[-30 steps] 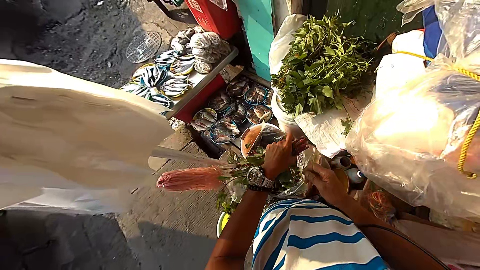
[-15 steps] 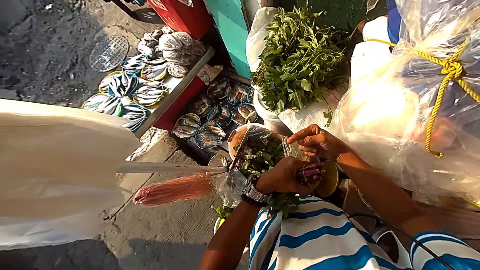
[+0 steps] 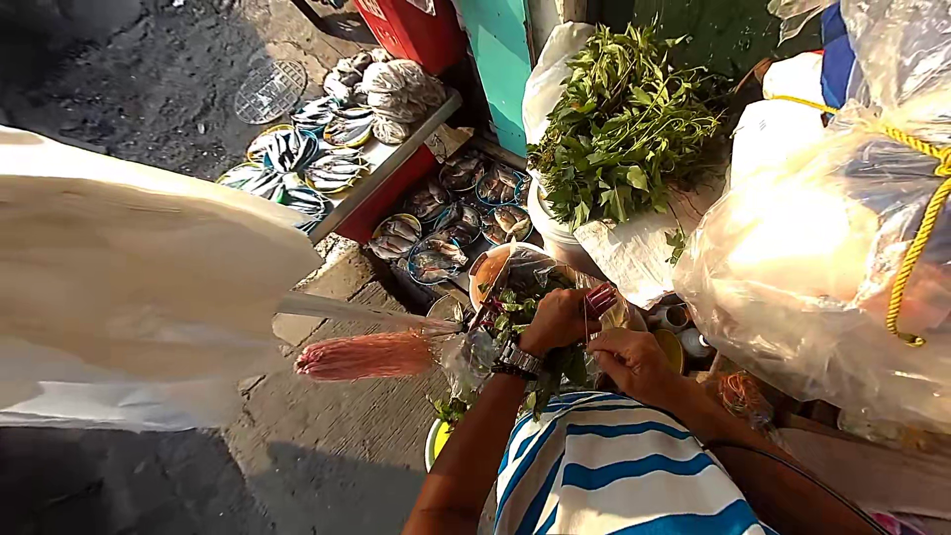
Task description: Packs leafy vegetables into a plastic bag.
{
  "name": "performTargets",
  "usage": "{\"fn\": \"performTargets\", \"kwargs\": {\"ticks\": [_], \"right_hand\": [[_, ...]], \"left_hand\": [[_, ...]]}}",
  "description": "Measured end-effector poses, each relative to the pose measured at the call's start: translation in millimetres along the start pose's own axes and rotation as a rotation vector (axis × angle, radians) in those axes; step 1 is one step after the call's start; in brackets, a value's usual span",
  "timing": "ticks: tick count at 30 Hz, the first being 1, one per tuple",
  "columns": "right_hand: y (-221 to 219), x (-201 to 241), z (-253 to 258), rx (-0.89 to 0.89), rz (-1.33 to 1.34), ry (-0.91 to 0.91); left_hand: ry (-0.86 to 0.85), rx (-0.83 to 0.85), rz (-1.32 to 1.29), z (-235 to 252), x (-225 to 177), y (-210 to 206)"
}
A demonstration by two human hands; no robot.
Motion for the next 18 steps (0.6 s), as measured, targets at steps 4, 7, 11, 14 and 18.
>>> {"fn": "performTargets", "kwargs": {"ticks": [4,7,11,14,18], "right_hand": [[11.9,40.0,27.9,0.204,-0.062,0.015],[30.8,31.2,70.0,0.355,0.276,-0.214],[41.6,-24.7,86.4,0.354,1.192,-0.478],[33.5,-44.6,65.3,0.321,1.403,-0.454],[38.1,-39.9,44.6,0.082,1.138,-0.377]], "left_hand": [[0.084,0.173,0.224,1.8,-18.5,-11.0],[-0.102,0.105,0.109,-14.4,-37.8,-21.9],[-0.345,0.274,-0.081,-23.3,-57.2,-13.6],[-0.46,0.188,-0.317,-32.0,-45.1,3.1],[-0.403,0.149,-0.392,-30.2,-22.5,2.6]]}}
Point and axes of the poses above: each hand's wrist, its own z-axis towards the middle knuckle, its own y-axis out of the back of the hand, x = y × z, the point moved 3 cm from there along z, towards the middle knuckle, and after that the axes turned 4 degrees about -y, right-handed, at the moved point
